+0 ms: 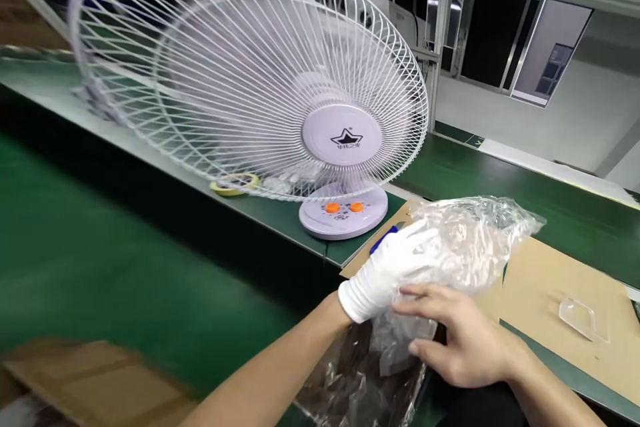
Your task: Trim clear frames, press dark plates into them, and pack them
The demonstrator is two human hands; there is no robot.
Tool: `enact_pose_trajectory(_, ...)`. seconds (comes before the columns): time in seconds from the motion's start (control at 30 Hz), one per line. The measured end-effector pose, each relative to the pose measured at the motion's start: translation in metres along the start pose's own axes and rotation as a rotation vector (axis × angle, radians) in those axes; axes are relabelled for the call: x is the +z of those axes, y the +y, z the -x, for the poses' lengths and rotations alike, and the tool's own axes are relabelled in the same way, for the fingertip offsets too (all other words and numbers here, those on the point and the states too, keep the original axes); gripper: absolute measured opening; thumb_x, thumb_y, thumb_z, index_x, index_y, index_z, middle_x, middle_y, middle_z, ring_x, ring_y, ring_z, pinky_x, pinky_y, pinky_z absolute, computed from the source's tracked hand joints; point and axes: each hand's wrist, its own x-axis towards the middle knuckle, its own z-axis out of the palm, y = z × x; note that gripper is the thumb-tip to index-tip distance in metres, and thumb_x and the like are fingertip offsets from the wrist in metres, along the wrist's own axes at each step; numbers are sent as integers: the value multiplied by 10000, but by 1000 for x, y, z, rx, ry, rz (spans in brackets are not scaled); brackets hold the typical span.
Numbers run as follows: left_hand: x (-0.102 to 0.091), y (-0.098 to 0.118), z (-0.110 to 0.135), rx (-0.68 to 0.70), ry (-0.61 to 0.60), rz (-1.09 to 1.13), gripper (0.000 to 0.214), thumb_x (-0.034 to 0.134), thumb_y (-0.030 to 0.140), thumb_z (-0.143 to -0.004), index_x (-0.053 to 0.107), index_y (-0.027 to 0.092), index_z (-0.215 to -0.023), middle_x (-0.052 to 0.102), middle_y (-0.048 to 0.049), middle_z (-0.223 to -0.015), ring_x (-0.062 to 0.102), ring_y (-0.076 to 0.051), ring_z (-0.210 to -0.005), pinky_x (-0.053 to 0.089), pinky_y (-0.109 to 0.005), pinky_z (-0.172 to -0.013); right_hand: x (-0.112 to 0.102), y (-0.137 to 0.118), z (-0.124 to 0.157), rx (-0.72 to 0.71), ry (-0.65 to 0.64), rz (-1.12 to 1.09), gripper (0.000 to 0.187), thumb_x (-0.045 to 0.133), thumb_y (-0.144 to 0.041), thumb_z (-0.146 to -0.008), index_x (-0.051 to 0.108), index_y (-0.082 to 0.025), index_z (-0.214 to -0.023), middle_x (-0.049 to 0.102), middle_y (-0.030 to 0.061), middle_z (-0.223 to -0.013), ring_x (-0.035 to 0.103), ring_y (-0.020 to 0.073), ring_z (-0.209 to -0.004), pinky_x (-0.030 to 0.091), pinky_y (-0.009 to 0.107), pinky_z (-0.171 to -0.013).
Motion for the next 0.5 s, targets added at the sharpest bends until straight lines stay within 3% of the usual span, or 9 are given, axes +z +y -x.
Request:
enact_pose_trajectory(0.07, -1, -7, 5, 58, -38, -8, 322, 514, 237, -1061, 724, 236, -1305, 712, -87, -1396, 643, -252, -1349, 515, -459, -1193, -9, 10, 6, 30, 247, 77, 290, 667, -286, -989, 748, -330, -1264, 677, 53, -1435, 611, 285, -1361, 483, 514, -1164)
enact_pose_trajectory(0.13, -3, -9, 8, 116, -38, -40, 285, 520, 209, -1060, 777, 216, -1183, 716, -99, -1389, 651, -244, -1334, 527, -447, -1176, -30, 34, 4, 168, 688, 261, 312, 703, -429, -972, 733, -316, -1262, 605, 90, -1507, 460, 371, -1488, 359, 646, -1219)
enact_pose_trajectory(0.2, -10, -5, 9, 139, -26, -59, 252, 556, 195, -1037, 800, 213, -1097, 699, -105, -1417, 650, -246, -1327, 538, -438, -1156, -51, 67, -5, 452, 920, 392, 842, 836, -602, -812, 537, -286, -1533, 304, 149, -1723, 147, 487, -1607, 201, 761, -1227)
enact_pose_trajectory(0.23, -15, -2, 7, 136, -26, -54, 244, 566, 186, -1024, 803, 216, -1077, 693, -105, -1427, 653, -246, -1319, 543, -434, -1147, -59, 85, -10, 576, 935, 369, 1099, 890, -656, -708, 419, -258, -1618, 213, 184, -1751, 81, 518, -1608, 183, 778, -1215)
enact_pose_trajectory(0.27, -22, 3, 6, 129, -32, -41, 244, 570, 172, -1006, 803, 220, -1057, 690, -102, -1432, 657, -246, -1310, 547, -433, -1141, -65, 102, -14, 676, 914, 268, 1269, 926, -666, -631, 329, -221, -1658, 222, 228, -1735, 123, 521, -1596, 227, 759, -1205)
enact_pose_trajectory(0.3, -29, 7, 5, 126, -44, -20, 255, 566, 145, -981, 803, 224, -1031, 690, -95, -1433, 660, -245, -1300, 550, -432, -1135, -69, 117, -17, 732, 880, 124, 1325, 937, -658, -600, 305, -174, -1659, 330, 271, -1671, 265, 503, -1552, 325, 702, -1178)
enact_pose_trajectory(0.37, -44, 15, 7, 133, -97, 27, 307, 547, 72, -894, 801, 234, -953, 689, -72, -1435, 664, -244, -1287, 559, -427, -1122, -72, 135, -17, 759, 790, -110, 1174, 906, -665, -622, 466, -77, -1538, 617, 279, -1374, 592, 429, -1275, 518, 558, -1004)
enact_pose_trajectory(0.4, -51, 17, 10, 138, -148, 43, 344, 532, 37, -838, 801, 241, -905, 690, -56, -1433, 660, -246, -1292, 558, -425, -1122, -72, 138, -13, 742, 764, -174, 1030, 869, -685, -660, 573, -58, -1423, 692, 234, -1199, 667, 365, -1094, 556, 484, -898)
enact_pose_trajectory(0.5, -65, 16, 28, 134, -395, 24, 434, 480, -24, -694, 786, 275, -765, 735, 12, -1355, 609, -262, -1375, 530, -443, -1161, -70, 121, 14, 660, 780, -212, 736, 732, -748, -792, 706, -118, -1171, 684, 76, -887, 601, 203, -749, 511, 339, -693)
